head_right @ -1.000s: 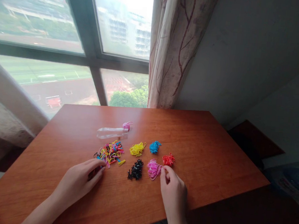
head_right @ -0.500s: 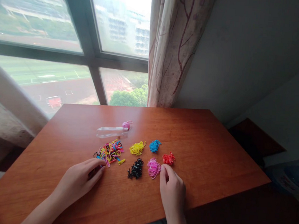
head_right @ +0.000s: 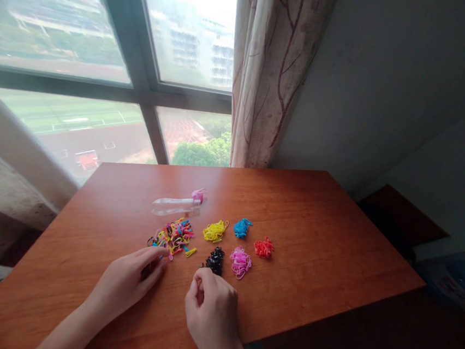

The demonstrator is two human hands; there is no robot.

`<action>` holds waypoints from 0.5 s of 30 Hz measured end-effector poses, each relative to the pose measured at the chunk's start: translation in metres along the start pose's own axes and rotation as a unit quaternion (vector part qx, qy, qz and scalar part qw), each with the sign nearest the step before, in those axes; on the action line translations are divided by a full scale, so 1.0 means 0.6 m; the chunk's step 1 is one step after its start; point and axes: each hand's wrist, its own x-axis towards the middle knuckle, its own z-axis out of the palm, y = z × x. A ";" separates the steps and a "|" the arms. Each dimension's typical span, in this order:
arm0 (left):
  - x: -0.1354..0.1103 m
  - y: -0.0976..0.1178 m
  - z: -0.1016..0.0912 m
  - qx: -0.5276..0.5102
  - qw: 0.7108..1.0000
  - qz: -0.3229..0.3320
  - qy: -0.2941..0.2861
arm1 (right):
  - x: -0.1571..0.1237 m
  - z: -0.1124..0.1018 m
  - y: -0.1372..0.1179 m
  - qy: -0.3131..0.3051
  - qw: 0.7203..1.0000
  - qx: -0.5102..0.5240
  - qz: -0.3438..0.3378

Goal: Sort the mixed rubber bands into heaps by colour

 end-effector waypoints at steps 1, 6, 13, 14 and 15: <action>0.000 0.001 0.001 0.000 1.000 0.001 -0.002 | -0.001 0.004 -0.005 -0.008 1.000 0.001 -0.005; 0.008 0.015 0.009 0.030 0.999 0.012 -0.023 | -0.008 0.016 -0.015 -0.042 0.999 0.002 -0.031; 0.044 0.054 0.001 0.104 0.991 0.027 -0.085 | -0.013 0.019 -0.016 -0.040 0.998 -0.013 -0.049; 0.050 0.059 0.000 0.114 0.989 0.027 -0.091 | -0.013 0.019 -0.015 -0.038 0.998 -0.015 -0.046; 0.054 0.063 0.000 0.124 0.987 0.027 -0.095 | -0.013 0.019 -0.015 -0.036 0.998 -0.015 -0.043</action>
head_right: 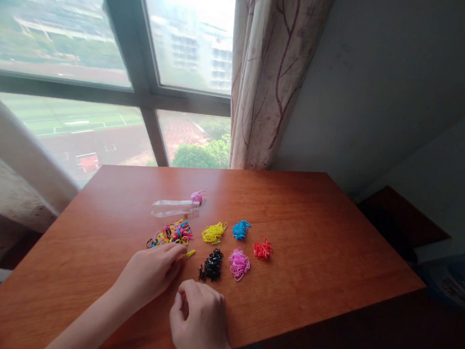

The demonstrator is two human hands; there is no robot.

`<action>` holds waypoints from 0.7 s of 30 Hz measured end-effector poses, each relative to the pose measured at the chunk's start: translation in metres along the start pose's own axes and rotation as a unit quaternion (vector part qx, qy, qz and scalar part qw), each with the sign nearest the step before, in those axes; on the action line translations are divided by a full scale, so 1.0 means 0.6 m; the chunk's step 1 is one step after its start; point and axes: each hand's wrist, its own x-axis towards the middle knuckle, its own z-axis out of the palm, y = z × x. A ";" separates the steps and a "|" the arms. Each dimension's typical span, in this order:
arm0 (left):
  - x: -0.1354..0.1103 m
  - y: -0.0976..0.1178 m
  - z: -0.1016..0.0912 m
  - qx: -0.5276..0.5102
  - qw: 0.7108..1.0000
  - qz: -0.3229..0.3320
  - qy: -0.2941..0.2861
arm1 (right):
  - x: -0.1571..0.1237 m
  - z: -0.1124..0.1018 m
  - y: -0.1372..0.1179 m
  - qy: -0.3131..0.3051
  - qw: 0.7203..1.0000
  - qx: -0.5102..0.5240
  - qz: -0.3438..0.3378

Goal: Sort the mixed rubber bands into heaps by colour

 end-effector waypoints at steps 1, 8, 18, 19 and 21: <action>0.004 0.003 -0.001 0.008 1.000 -0.001 -0.003 | 0.000 0.000 0.000 0.002 1.000 0.001 0.003; 0.015 0.006 0.006 0.021 1.000 -0.006 -0.012 | 0.003 -0.003 -0.001 0.007 1.000 0.010 0.013; -0.007 -0.010 0.008 -0.154 0.985 -0.053 0.059 | 0.012 0.002 -0.002 0.034 0.997 0.041 0.055; -0.011 -0.011 0.007 -0.186 0.979 -0.054 0.067 | 0.015 0.002 -0.003 0.038 0.997 0.042 0.061; -0.016 -0.013 0.005 -0.234 0.968 -0.054 0.080 | 0.022 0.001 -0.006 0.047 0.996 0.038 0.063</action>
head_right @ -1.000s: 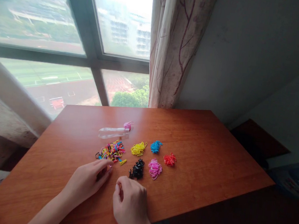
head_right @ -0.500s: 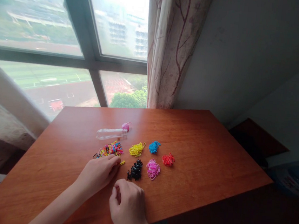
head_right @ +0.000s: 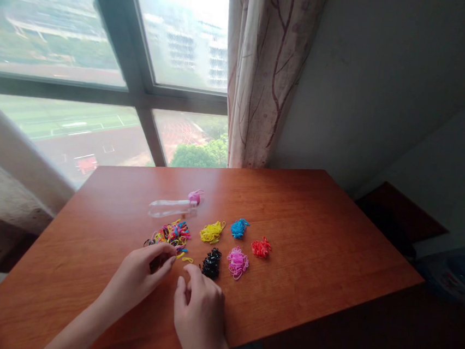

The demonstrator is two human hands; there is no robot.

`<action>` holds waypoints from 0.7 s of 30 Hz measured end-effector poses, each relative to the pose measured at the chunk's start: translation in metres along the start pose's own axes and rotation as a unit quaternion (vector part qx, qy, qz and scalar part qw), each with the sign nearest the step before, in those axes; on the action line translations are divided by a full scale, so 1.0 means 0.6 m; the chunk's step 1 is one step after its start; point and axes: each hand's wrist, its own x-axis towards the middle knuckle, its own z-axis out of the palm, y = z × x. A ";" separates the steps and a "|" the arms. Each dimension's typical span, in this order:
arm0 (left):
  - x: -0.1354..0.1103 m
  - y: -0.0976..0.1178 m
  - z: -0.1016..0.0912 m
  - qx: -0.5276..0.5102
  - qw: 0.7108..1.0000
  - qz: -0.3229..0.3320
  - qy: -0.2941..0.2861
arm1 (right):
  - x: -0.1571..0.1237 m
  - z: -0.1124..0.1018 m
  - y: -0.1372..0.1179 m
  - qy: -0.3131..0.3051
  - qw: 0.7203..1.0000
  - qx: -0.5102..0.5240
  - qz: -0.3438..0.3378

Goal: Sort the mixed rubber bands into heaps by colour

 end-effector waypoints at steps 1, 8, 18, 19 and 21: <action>-0.001 0.000 -0.002 -0.014 1.000 -0.001 0.005 | 0.003 -0.001 -0.001 0.004 1.000 -0.006 -0.003; 0.036 0.015 -0.009 0.060 0.998 0.028 0.008 | -0.006 0.003 0.002 -0.025 0.998 -0.040 -0.039; 0.137 0.049 0.023 0.165 0.982 0.081 -0.035 | -0.015 0.007 0.005 -0.053 0.998 -0.009 -0.045; 0.140 0.051 0.026 0.170 0.981 0.083 -0.040 | -0.015 0.007 0.005 -0.053 0.997 -0.010 -0.046; 0.141 0.054 0.028 0.178 0.979 0.086 -0.049 | -0.015 0.007 0.006 -0.050 0.997 -0.012 -0.049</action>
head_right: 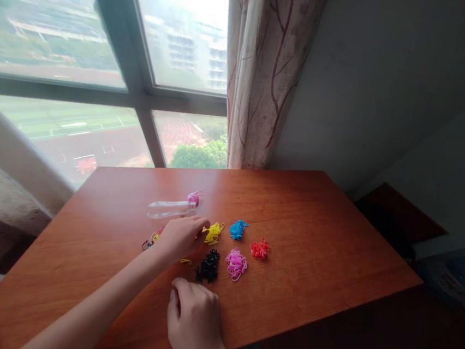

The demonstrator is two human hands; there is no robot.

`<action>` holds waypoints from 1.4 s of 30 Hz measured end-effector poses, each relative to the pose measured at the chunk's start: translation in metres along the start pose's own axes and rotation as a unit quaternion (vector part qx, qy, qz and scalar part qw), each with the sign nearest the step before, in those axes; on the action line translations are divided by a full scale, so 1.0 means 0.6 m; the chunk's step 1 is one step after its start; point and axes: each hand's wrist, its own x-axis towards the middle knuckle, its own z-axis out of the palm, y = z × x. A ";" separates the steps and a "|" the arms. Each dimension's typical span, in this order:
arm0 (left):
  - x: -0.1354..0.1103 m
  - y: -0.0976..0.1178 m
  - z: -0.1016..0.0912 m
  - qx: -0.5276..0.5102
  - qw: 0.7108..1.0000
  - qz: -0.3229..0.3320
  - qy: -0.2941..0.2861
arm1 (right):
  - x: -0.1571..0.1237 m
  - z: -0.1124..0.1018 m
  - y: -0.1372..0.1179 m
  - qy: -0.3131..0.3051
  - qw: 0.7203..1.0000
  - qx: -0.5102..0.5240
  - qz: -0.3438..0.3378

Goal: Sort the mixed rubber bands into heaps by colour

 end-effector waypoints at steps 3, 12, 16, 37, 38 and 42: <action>-0.010 -0.003 -0.008 0.008 1.000 0.001 -0.004 | 0.001 0.000 0.001 0.002 1.000 -0.004 -0.004; -0.110 -0.049 -0.048 -0.017 0.998 -0.055 0.028 | 0.004 -0.003 -0.002 -0.010 1.000 -0.020 0.010; -0.164 -0.063 -0.034 -0.075 0.993 -0.077 0.042 | 0.020 -0.017 -0.004 -0.002 0.997 -0.079 0.011; -0.208 -0.069 0.006 -0.286 0.943 -0.111 0.129 | 0.100 -0.008 -0.050 -0.161 0.963 -0.204 0.069; -0.208 -0.069 0.006 -0.287 0.943 -0.109 0.129 | 0.102 -0.007 -0.051 -0.162 0.962 -0.208 0.066; -0.209 -0.068 0.006 -0.284 0.943 -0.112 0.131 | 0.109 -0.016 -0.048 -0.169 0.951 -0.246 0.078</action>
